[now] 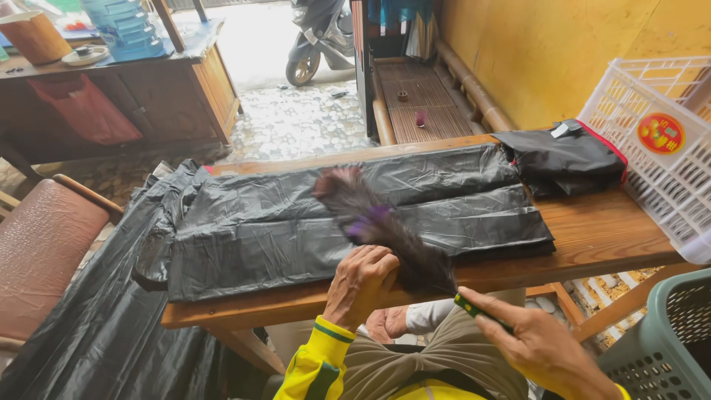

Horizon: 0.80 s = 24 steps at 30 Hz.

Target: The person uses a feather duster to clean the surface of a black plastic sheet laid out on a wooden table. They smooth the plastic with their hands and brush it repeatedly to remove dust or debris.

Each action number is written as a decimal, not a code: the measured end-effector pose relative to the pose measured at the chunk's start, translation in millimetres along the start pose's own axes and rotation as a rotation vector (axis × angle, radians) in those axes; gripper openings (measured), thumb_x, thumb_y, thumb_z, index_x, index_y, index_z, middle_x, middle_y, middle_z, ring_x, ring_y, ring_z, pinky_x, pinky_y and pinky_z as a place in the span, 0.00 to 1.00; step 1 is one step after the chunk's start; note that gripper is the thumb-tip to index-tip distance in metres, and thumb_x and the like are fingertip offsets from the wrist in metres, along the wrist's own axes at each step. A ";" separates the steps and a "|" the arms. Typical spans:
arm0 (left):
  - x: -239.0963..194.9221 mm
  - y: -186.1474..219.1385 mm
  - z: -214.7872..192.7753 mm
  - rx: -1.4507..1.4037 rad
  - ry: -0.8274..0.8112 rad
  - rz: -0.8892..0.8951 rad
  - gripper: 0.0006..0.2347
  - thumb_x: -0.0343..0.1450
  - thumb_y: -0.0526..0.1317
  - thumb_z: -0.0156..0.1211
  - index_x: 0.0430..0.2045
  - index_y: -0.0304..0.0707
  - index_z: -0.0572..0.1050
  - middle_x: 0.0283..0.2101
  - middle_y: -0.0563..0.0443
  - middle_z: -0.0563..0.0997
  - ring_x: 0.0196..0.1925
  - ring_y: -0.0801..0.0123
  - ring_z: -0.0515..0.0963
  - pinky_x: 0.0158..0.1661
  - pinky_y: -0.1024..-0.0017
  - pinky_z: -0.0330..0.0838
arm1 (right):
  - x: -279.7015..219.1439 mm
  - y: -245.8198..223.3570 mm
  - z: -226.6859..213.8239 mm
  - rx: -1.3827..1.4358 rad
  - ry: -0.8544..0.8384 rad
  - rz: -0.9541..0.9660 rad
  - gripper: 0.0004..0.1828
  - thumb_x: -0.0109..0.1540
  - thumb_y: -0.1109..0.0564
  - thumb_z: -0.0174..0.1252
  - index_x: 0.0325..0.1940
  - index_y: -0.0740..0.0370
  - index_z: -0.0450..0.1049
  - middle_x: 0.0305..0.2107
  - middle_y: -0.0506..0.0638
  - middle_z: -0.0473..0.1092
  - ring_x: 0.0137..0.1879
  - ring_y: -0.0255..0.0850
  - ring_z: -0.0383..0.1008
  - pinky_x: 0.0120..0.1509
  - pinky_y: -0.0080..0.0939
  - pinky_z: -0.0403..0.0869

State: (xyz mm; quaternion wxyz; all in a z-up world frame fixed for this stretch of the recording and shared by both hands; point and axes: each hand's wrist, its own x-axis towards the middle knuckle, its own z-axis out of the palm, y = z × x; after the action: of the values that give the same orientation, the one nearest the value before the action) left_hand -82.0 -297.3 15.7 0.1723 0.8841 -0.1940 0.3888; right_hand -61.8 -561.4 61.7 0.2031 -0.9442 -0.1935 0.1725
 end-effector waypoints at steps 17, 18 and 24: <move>4.9 6.7 -4.3 -0.064 0.019 -0.054 0.02 0.68 0.32 0.55 0.25 0.40 0.73 0.36 0.52 0.79 0.41 0.60 0.78 0.42 0.66 0.70 | 19.4 45.5 -16.3 -0.115 0.619 0.290 0.24 0.61 0.40 0.49 0.63 0.23 0.66 0.35 0.56 0.75 0.39 0.62 0.75 0.44 0.56 0.72; 6.2 6.1 -4.6 -0.057 0.019 -0.049 0.02 0.69 0.32 0.55 0.26 0.40 0.73 0.36 0.52 0.79 0.42 0.60 0.78 0.42 0.66 0.70 | 19.3 50.6 -15.4 -0.167 0.727 0.262 0.23 0.63 0.41 0.49 0.64 0.26 0.69 0.25 0.59 0.76 0.32 0.62 0.75 0.39 0.56 0.73; 5.9 2.3 -1.1 -0.070 0.008 -0.070 0.03 0.70 0.34 0.55 0.25 0.40 0.74 0.36 0.53 0.79 0.44 0.61 0.79 0.45 0.66 0.71 | 18.3 14.4 -35.6 -0.001 0.420 0.421 0.24 0.59 0.41 0.46 0.60 0.26 0.67 0.52 0.47 0.71 0.56 0.59 0.70 0.56 0.56 0.68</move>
State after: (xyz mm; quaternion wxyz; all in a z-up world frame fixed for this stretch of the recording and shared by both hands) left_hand -80.1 -300.1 21.2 0.2176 0.8821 -0.1758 0.3791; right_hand -27.4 -576.8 81.2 0.1981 -0.9787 0.0527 0.0117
